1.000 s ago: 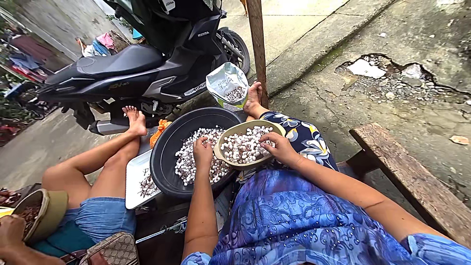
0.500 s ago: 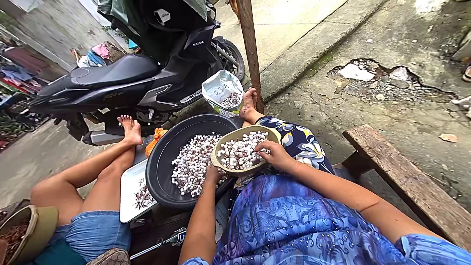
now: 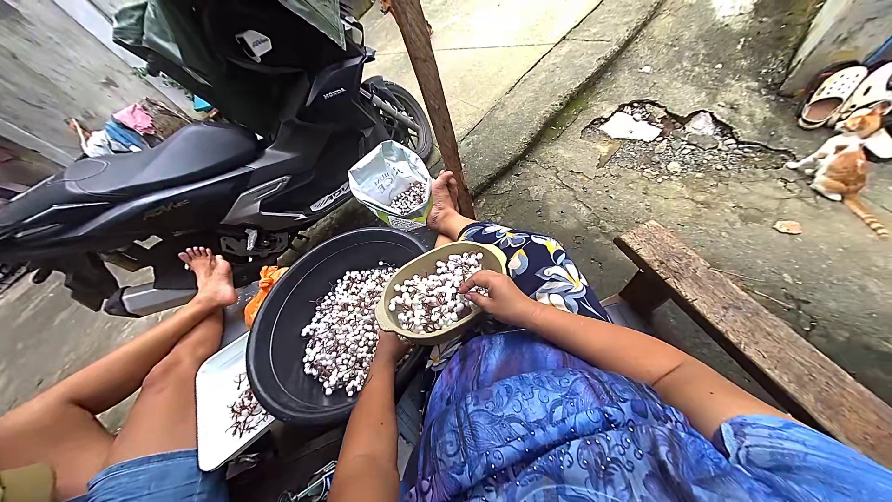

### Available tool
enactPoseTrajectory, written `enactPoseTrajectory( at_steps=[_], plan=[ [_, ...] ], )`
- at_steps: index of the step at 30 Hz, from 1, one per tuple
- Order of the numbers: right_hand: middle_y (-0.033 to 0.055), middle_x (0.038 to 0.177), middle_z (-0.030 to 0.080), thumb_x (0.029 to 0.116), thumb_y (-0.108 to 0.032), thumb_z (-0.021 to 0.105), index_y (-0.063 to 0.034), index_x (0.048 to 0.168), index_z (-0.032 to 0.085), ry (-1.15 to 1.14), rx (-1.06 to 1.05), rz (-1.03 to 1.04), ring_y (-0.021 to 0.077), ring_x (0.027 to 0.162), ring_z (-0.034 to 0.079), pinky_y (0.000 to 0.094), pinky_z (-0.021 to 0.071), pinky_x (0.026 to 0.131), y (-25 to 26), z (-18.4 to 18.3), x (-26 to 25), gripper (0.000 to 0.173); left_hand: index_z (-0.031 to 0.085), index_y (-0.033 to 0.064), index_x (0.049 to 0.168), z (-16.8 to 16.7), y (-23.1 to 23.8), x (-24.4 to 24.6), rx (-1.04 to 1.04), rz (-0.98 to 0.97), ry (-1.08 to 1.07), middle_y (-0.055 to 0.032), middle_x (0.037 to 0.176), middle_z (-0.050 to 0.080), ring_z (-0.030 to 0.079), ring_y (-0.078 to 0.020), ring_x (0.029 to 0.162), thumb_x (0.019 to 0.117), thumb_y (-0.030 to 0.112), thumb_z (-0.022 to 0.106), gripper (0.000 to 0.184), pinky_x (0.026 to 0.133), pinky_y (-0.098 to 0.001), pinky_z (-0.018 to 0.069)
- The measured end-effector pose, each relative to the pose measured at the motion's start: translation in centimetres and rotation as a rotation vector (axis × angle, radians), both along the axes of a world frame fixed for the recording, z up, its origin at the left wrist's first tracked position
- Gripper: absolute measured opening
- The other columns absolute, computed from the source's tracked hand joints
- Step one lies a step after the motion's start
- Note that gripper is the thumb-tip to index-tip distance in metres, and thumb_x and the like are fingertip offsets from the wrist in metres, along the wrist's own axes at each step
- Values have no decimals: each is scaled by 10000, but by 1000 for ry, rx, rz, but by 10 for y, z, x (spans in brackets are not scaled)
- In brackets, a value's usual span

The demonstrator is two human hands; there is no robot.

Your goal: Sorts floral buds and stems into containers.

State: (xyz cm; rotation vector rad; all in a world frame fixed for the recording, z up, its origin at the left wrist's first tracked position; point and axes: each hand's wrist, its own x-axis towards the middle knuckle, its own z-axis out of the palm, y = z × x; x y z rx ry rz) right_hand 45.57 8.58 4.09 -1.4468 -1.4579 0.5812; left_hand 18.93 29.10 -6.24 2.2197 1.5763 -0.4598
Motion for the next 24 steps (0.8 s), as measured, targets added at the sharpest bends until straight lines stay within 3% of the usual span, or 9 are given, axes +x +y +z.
enactPoseTrajectory(
  at_steps=[3, 8, 14, 19, 24],
  plan=[
    [141, 1138, 735, 998, -143, 595, -23, 1115, 756, -2, 2, -3, 229, 1144, 662, 381, 477, 1059, 0, -1, 0, 232, 498, -51, 1441, -4, 2, -1, -21, -37, 22, -329, 1479, 463, 497, -452, 1360, 883, 325, 786, 732, 1121, -574, 420],
    [137, 1138, 737, 1001, -142, 589, -22, 1119, 755, -16, 12, 6, 225, 1145, 663, 378, 477, 1060, 0, -2, 1, 237, 655, 15, 1288, 6, -3, 2, -37, -46, 17, -285, 1295, 639, 599, -447, 1249, 939, 273, 725, 439, 1065, -616, 449],
    [136, 1133, 737, 1001, -145, 593, -25, 1114, 757, -18, -1, -2, 219, 1140, 665, 368, 480, 1056, 0, -2, 0, 233, 585, 7, 1372, -3, 2, 1, -116, -41, 55, -280, 1322, 625, 590, -435, 1268, 963, 289, 701, 511, 1077, -606, 444],
    [135, 1128, 738, 1001, -147, 595, -26, 1111, 758, -18, 4, 0, 215, 1137, 667, 370, 486, 1050, 0, -3, 0, 231, 632, 18, 1304, 0, 1, 3, -122, -78, 88, -260, 1309, 637, 593, -422, 1264, 963, 253, 687, 417, 1071, -600, 445],
    [140, 1130, 737, 1000, -139, 591, -24, 1110, 757, -11, -2, -1, 215, 1138, 665, 367, 482, 1052, -1, -1, 0, 231, 646, 0, 1297, 19, -6, 4, -83, 12, 17, -275, 1295, 643, 599, -431, 1254, 955, 262, 713, 436, 1076, -613, 437]
  ],
)
